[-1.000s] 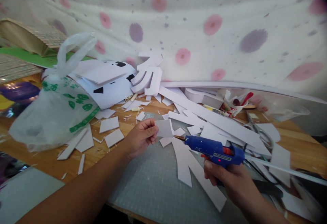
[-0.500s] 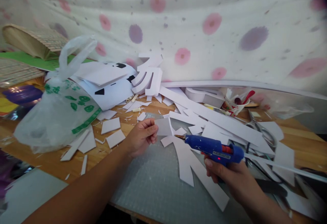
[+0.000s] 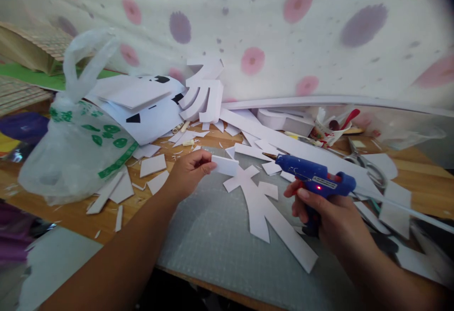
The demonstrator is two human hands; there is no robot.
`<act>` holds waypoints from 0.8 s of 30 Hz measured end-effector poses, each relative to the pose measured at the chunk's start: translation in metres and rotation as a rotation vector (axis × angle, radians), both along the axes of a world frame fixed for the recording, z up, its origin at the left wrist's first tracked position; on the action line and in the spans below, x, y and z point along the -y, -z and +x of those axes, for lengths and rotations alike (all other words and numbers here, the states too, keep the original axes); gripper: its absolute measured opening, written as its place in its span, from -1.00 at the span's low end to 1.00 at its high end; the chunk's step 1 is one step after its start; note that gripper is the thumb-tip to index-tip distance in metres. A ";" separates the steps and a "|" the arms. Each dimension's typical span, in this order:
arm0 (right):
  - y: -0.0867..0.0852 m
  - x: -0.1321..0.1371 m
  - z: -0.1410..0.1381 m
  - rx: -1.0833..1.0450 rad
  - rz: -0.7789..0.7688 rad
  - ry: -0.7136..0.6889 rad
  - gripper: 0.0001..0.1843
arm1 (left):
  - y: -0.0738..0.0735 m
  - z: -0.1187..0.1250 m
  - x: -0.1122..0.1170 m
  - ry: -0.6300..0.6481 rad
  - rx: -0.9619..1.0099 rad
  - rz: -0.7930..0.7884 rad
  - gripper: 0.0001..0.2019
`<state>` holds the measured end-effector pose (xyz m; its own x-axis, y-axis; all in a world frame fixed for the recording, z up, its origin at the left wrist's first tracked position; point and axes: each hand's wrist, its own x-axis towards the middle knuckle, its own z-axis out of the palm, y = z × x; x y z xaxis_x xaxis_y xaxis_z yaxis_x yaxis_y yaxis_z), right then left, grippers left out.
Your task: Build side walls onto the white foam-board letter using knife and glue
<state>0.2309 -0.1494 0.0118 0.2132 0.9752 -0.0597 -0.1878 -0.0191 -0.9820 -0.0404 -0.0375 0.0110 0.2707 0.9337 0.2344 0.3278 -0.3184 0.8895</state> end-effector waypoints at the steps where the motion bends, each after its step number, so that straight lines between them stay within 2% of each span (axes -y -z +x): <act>1: 0.000 0.000 0.000 0.004 0.001 0.004 -0.75 | 0.000 0.001 0.001 -0.013 -0.046 0.027 -0.88; 7: 0.001 -0.001 0.000 0.022 0.001 -0.012 -0.75 | 0.003 0.009 0.003 0.009 -0.167 0.226 -0.87; 12: -0.001 0.004 -0.005 0.063 -0.042 -0.059 -0.75 | 0.005 0.012 0.008 0.188 -0.130 0.439 -0.87; 15: -0.004 0.009 -0.010 0.112 -0.074 -0.093 -0.71 | 0.005 0.014 0.011 0.255 -0.059 0.426 -0.86; 19: -0.007 0.012 -0.015 0.148 -0.092 -0.146 -0.72 | 0.002 0.017 0.014 0.293 0.040 0.306 -0.85; 24: -0.007 0.012 -0.015 0.158 -0.103 -0.170 -0.73 | 0.002 0.019 0.016 0.328 0.047 0.229 -0.81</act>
<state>0.2160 -0.1619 0.0186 0.0612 0.9883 -0.1396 -0.0179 -0.1387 -0.9902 -0.0209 -0.0531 0.0088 0.5298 0.7218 0.4453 0.1364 -0.5908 0.7952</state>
